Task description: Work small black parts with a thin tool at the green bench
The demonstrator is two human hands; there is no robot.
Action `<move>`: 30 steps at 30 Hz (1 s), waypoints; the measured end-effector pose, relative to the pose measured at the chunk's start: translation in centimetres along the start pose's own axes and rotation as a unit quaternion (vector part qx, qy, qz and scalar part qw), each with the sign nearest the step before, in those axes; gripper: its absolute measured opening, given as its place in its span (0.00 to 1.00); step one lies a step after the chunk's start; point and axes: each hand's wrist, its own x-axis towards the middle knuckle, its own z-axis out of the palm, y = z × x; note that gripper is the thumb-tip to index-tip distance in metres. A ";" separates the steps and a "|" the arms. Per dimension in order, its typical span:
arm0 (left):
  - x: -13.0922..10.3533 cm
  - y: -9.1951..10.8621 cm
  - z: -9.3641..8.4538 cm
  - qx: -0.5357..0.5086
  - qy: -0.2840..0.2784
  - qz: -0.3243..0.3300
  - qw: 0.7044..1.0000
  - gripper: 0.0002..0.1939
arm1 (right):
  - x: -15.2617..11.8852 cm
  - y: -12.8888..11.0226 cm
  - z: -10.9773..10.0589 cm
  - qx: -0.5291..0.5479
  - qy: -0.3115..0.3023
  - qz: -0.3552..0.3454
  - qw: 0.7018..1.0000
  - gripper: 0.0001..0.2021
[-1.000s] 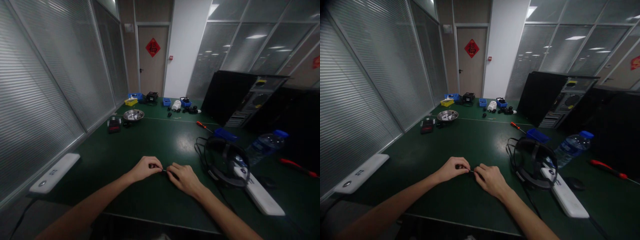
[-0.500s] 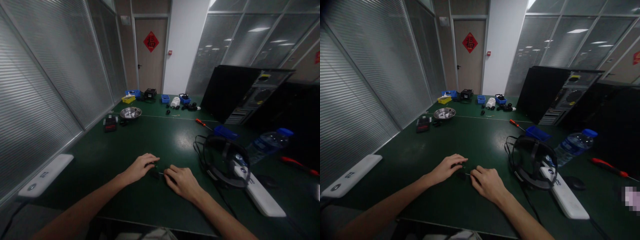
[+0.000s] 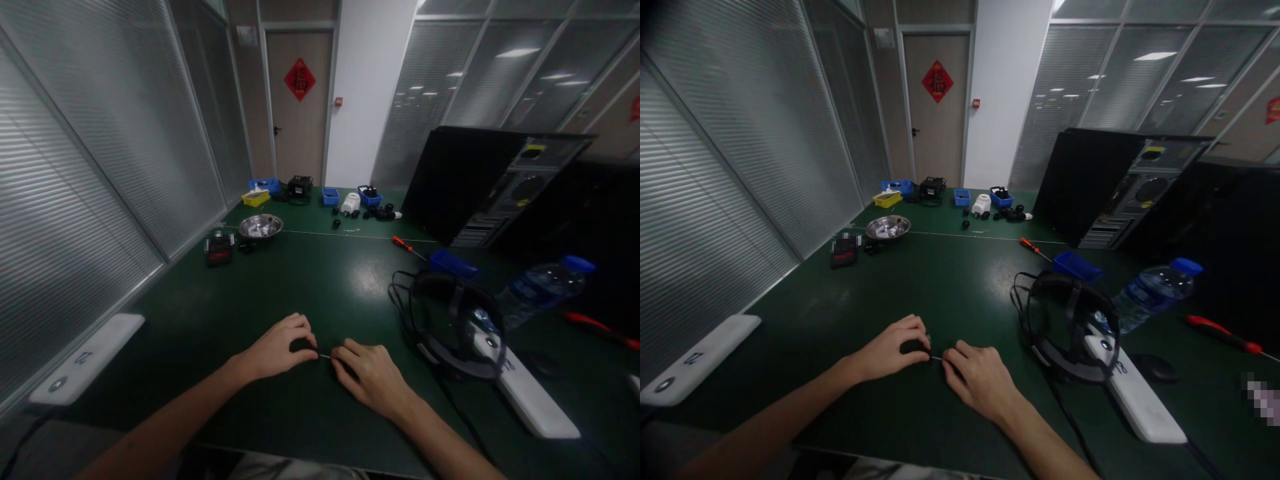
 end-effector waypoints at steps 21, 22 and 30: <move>0.1 -1.7 -2.4 -0.048 -0.061 0.045 0.996 0.02 | -0.4 -0.4 -0.4 0.022 0.018 0.015 0.999 0.12; 0.2 -1.7 -2.2 -0.047 -0.062 0.051 0.996 0.03 | -0.4 -0.4 -0.3 0.022 0.019 0.015 0.999 0.12; 0.3 -1.0 -1.5 0.013 -0.057 0.050 0.997 0.08 | -0.5 -0.5 -0.5 0.021 0.015 0.025 0.999 0.13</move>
